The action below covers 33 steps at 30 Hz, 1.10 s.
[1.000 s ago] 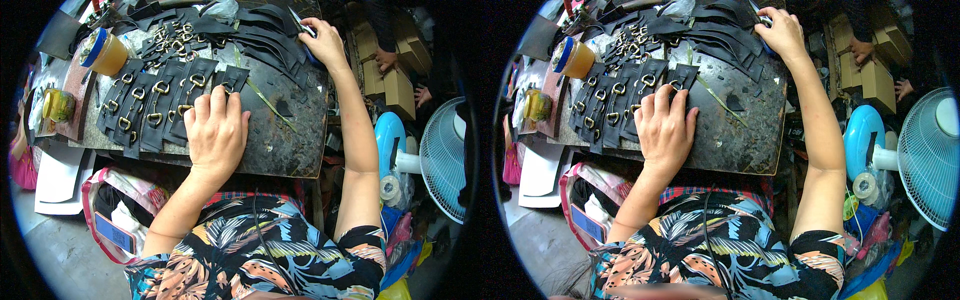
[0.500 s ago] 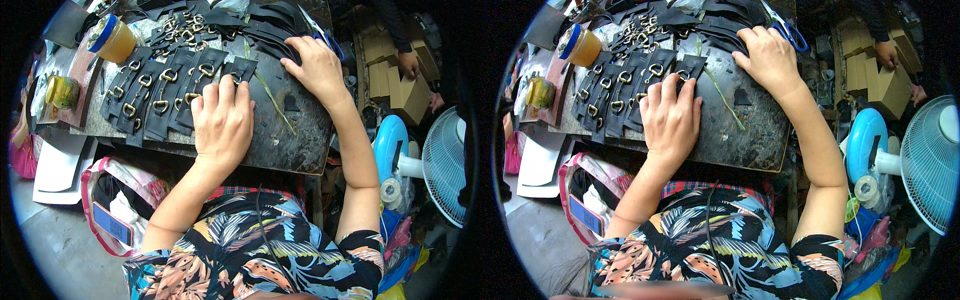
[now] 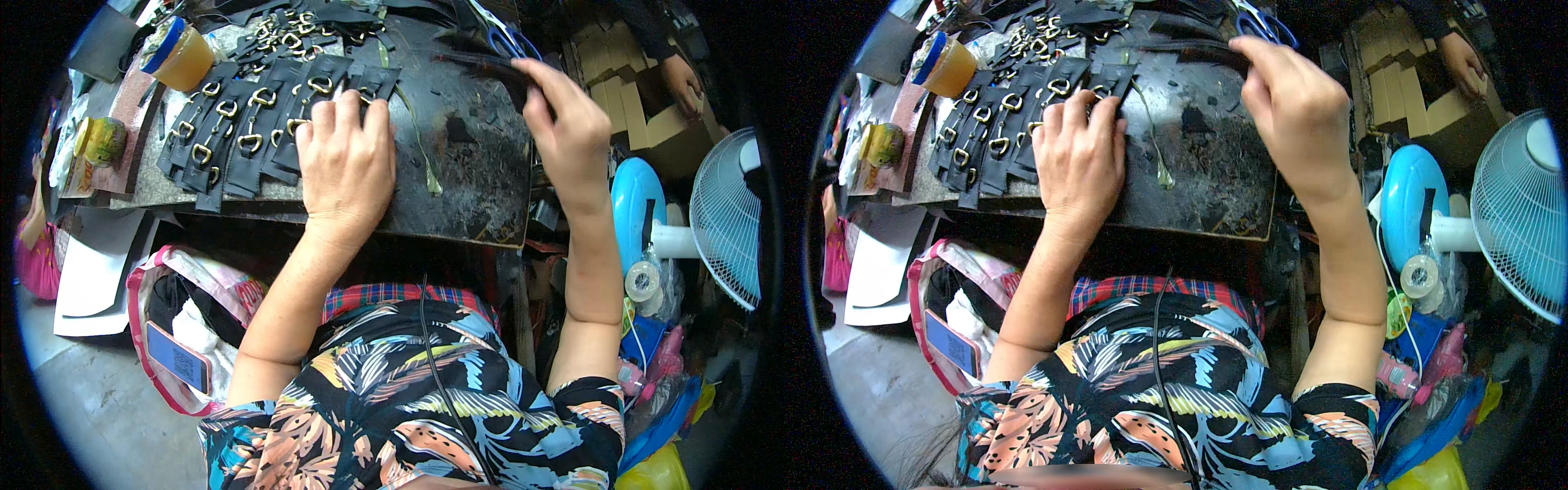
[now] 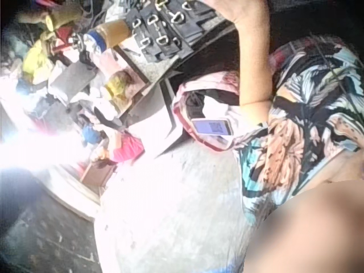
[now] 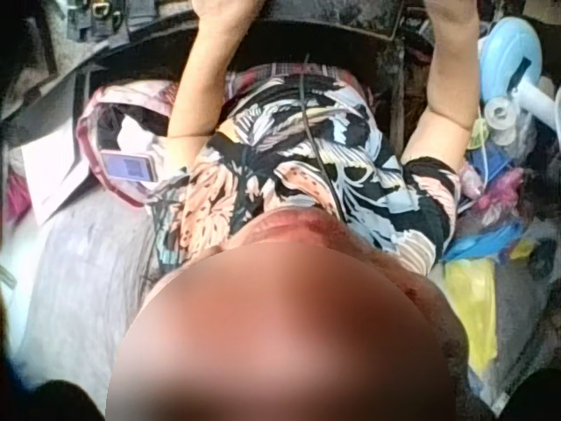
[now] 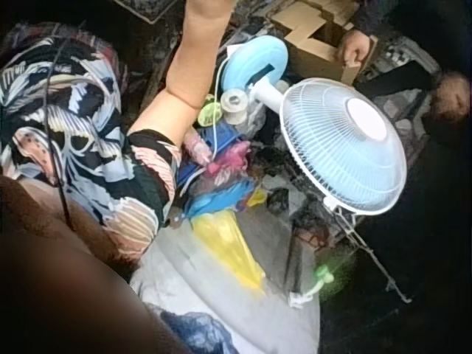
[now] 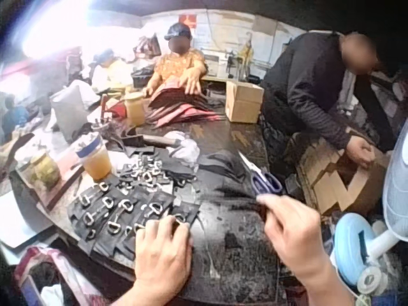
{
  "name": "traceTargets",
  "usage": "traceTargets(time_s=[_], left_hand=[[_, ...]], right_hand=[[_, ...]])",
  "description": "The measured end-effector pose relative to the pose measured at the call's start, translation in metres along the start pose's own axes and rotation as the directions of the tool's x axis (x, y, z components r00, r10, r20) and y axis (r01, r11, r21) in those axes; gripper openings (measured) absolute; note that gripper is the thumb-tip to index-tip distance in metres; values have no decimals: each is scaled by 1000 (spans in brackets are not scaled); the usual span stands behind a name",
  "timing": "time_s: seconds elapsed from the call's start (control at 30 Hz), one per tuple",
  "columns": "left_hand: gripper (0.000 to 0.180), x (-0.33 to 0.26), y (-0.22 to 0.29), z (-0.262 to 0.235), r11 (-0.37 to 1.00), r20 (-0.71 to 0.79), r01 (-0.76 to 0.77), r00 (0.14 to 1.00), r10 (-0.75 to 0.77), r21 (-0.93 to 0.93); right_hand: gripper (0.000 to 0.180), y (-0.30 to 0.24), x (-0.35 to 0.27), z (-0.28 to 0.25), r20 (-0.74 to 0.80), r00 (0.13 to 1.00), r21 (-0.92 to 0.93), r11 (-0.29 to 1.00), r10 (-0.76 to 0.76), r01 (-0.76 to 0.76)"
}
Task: The person assembles small leather keychains by cutting short strips from a leather roll, threading brass D-rings and small chains through the leather, and arranging the finished pieces on a workbench. The person uses scissors to trim the leather and handles the metal hardware with both hands.
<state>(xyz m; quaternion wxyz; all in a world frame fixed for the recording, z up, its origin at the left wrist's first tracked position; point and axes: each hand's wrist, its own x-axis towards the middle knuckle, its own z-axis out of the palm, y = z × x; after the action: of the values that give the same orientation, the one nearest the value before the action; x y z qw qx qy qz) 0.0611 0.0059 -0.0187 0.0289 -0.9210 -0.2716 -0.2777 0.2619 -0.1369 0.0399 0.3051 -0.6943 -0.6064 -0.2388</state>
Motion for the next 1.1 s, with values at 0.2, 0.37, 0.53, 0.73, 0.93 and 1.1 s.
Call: traceTargets(time_s=[0.2,0.37,0.53,0.73,0.93,1.1], left_hand=[[27,-2,-14,1,905,-406,-159,914,-16,-395],[32,-14,-13,-14,873,-433,-285,896,96,-396],[30,-21,-3,-18,876,-297,-307,934,201,-373],[43,-23,6,-15,820,-44,-423,896,442,-385],[36,-21,5,-13,794,-44,-450,879,475,-408],[36,-22,5,-12,799,-50,-444,884,465,-406]], right_hand=[[41,-53,-70,-5,265,964,31,999,-18,10],[39,-50,-84,-5,262,964,197,976,38,-92],[29,-9,-48,-12,280,959,314,938,53,-143],[25,19,-17,42,330,943,206,978,-46,-24],[10,38,-11,52,334,942,170,982,22,-83],[23,58,-1,54,289,953,127,982,96,-138]])
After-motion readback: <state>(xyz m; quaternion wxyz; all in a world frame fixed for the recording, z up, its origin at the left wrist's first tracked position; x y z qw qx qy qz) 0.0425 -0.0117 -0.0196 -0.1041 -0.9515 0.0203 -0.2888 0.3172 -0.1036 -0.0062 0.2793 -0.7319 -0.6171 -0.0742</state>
